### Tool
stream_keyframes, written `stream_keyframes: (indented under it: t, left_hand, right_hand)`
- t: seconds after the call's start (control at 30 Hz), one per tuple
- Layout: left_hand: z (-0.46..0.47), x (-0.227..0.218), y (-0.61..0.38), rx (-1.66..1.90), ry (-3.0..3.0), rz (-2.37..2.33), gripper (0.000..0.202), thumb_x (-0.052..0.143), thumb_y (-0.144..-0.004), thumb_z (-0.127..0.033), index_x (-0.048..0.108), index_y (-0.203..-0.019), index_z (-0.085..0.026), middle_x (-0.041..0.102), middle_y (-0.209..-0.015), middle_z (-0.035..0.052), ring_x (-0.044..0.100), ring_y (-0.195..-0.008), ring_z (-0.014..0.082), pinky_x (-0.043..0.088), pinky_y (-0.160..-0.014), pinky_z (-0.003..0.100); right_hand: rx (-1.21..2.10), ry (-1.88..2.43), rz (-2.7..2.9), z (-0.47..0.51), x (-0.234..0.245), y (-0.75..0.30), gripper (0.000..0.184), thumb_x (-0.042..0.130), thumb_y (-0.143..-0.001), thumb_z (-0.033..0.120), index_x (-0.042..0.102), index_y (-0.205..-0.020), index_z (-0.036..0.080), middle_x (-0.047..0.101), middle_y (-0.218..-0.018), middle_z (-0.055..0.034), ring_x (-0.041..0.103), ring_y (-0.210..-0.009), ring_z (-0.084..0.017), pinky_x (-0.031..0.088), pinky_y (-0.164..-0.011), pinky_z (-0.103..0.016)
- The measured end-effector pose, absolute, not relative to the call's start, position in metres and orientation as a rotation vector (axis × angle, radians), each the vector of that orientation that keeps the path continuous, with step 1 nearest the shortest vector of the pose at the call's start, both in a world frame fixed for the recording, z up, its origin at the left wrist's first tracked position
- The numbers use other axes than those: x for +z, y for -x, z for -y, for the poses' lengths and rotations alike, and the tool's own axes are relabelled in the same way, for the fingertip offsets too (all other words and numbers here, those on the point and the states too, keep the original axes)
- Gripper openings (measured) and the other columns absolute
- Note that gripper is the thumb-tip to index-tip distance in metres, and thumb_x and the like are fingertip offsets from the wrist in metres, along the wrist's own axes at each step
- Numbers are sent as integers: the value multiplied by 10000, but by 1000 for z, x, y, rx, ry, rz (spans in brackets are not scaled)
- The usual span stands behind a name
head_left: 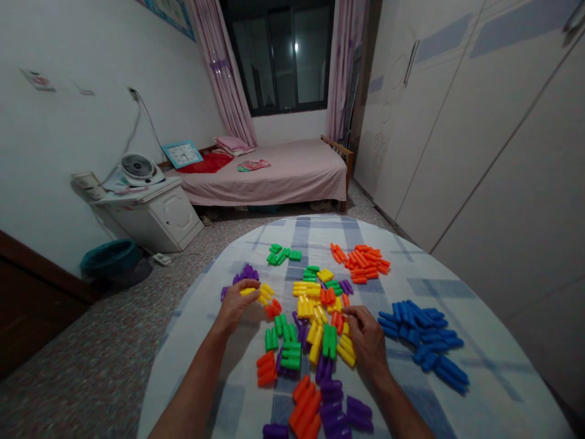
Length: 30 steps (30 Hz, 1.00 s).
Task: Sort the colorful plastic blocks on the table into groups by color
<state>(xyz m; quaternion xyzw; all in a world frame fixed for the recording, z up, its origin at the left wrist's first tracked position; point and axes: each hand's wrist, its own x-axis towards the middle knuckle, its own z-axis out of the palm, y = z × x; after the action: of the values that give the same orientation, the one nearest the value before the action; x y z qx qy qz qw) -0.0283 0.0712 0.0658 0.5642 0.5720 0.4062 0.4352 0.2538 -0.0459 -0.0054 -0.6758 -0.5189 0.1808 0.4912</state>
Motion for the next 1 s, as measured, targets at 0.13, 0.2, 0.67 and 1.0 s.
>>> stream_keyframes:
  t: [0.13, 0.2, 0.67, 1.0]
  left_hand:
    - [-35, 71, 70, 842, -1271, -1473, 410, 693, -564, -384, 644, -887, -137, 695, -765, 57, 645, -648, 195, 506, -595, 292]
    - [-21, 65, 85, 774, -1217, -1531, 428, 698, -537, -386, 633, -882, -141, 694, -739, 56, 642, -621, 200, 500, -566, 293]
    - [-64, 43, 89, 282, -2040, -2192, 586, 539, -765, -501, 520, -1230, -144, 592, -1049, 121, 580, -979, 240, 440, -842, 316]
    - [-83, 65, 10, 585, -2380, -1874, 394, 505, -825, -319, 562, -1180, -158, 554, -1122, 129, 542, -1045, 247, 425, -931, 376]
  right_hand:
    - [430, 1645, 1254, 46, -4, -253, 222, 404, -824, 247, 619, -853, 195, 637, -892, -50, 583, -855, -193, 419, -769, -302]
    - [432, 1642, 1249, 46, -3, -253, 220, 409, -819, 252, 620, -847, 195, 638, -884, -51, 584, -855, -196, 420, -767, -304]
    - [437, 1650, 1251, 45, 0, -253, 228, 407, -805, 264, 622, -834, 194, 637, -884, -52, 582, -858, -196, 423, -780, -310]
    - [440, 1648, 1219, 46, -2, -253, 233, 392, -827, 255, 614, -860, 193, 637, -905, -55, 579, -866, -199, 422, -779, -314]
